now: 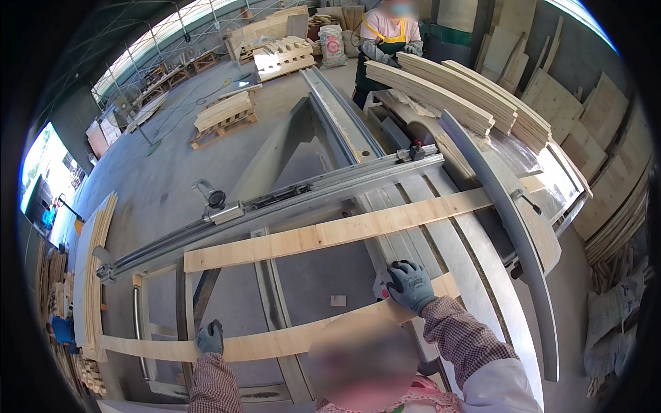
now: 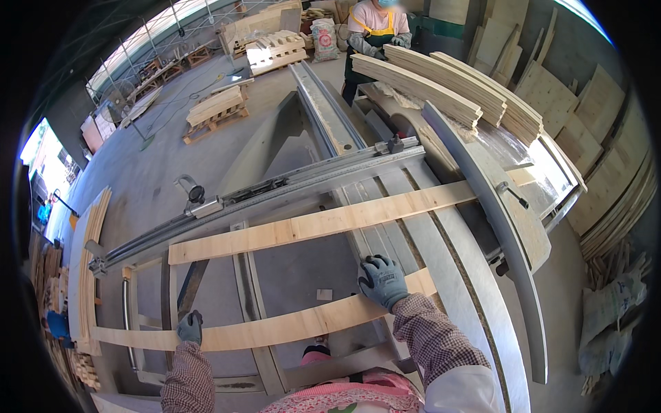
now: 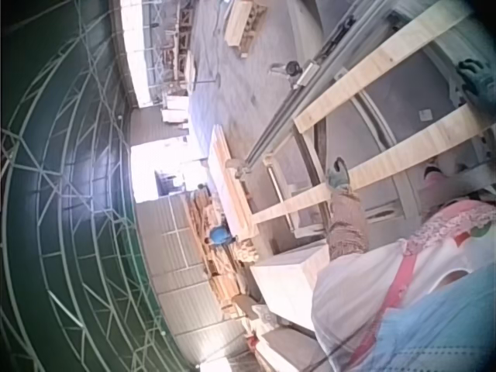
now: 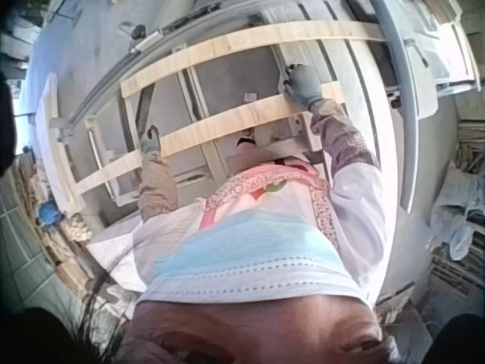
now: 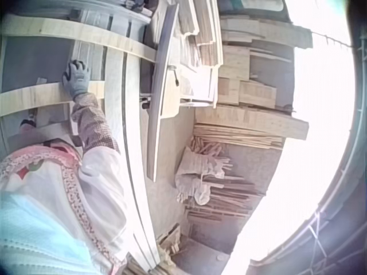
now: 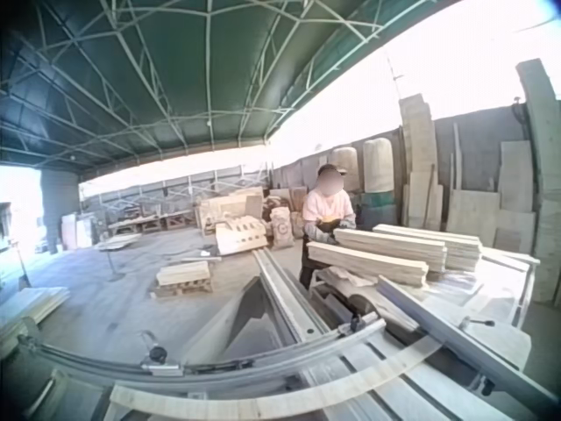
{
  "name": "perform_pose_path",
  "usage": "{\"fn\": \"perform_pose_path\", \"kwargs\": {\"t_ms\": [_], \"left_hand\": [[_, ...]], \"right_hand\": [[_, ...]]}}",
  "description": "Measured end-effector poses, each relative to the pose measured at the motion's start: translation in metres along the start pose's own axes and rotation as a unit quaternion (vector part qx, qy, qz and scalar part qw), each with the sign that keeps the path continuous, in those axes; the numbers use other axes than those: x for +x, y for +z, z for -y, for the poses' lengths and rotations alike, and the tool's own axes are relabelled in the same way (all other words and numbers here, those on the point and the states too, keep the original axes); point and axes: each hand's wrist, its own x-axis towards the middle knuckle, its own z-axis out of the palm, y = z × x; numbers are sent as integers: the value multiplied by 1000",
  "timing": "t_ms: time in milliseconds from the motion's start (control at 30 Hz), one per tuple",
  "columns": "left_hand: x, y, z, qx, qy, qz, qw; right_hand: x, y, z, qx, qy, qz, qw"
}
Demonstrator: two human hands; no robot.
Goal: The person feeds wooden planks through a table saw to cut them to size. They guide the wood with gloved hands, remove the cut pieces, and place them on a nearby stack. The person then walks to a workbench and picks up a small wooden block.
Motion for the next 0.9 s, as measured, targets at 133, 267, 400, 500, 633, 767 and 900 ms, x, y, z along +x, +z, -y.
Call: {"fn": "perform_pose_path", "kwargs": {"t_ms": [133,267,400,500,633,767,900], "left_hand": [[-1,-1,-1,-11,3,5,1000],[-1,1,3,-1,28,-14,1000],[2,-1,-2,-16,14,8,1000],[0,0,-3,-10,9,-13,1000],[1,5,2,-12,9,-22,1000],[-6,0,-11,17,16,-47,999],[-8,-8,-17,13,1,-35,999]], "right_hand": [[0,1,-1,-1,-6,-8,1000],[-1,3,0,6,-14,-26,1000],[1,1,1,7,-20,-31,999],[1,-1,3,10,-22,-39,999],[2,0,2,12,-21,-20,1000],[1,-4,3,8,-15,-6,1000],[2,1,-1,13,-13,-7,1000]]}}
